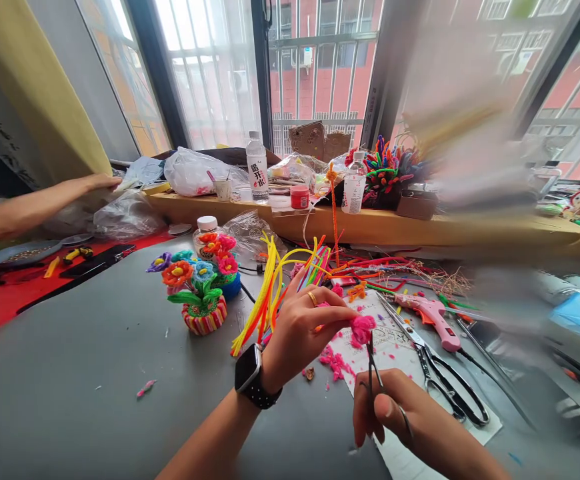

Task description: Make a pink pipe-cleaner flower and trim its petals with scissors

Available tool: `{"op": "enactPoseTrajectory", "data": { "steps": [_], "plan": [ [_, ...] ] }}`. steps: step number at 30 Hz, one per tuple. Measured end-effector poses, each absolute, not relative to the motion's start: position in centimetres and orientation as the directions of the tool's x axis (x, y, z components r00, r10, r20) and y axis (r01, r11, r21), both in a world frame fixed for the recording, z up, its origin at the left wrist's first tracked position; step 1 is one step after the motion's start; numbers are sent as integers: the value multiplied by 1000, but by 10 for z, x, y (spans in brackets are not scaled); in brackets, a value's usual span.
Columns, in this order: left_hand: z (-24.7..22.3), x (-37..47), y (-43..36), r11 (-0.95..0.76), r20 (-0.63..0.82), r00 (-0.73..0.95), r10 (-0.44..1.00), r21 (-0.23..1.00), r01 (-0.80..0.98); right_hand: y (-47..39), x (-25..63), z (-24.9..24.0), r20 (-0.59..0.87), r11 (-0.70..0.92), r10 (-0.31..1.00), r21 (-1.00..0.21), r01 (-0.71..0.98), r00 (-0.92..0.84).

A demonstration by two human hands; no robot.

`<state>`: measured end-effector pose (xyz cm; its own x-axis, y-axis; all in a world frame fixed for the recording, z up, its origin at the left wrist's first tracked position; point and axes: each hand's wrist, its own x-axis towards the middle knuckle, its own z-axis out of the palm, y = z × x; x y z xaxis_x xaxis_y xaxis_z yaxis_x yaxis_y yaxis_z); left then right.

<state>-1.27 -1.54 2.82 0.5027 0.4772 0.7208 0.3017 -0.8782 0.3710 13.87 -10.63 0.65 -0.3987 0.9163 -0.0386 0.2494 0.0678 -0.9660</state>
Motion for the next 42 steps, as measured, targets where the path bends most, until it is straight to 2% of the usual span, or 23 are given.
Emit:
{"op": "enactPoseTrajectory", "data": {
  "steps": [17,34,42],
  "plan": [
    [28,-13,-16,-865,703,504,502,412,287,-105,138,2,-46,46,928,-971,234,-370],
    [32,-13,-18,-863,705,499,505,388,324,-107,139,4,-51,40,930,-970,238,-363],
    [28,-12,-16,-858,702,495,512,388,337,-104,138,-1,-35,31,941,-981,189,-338]
  ]
}}
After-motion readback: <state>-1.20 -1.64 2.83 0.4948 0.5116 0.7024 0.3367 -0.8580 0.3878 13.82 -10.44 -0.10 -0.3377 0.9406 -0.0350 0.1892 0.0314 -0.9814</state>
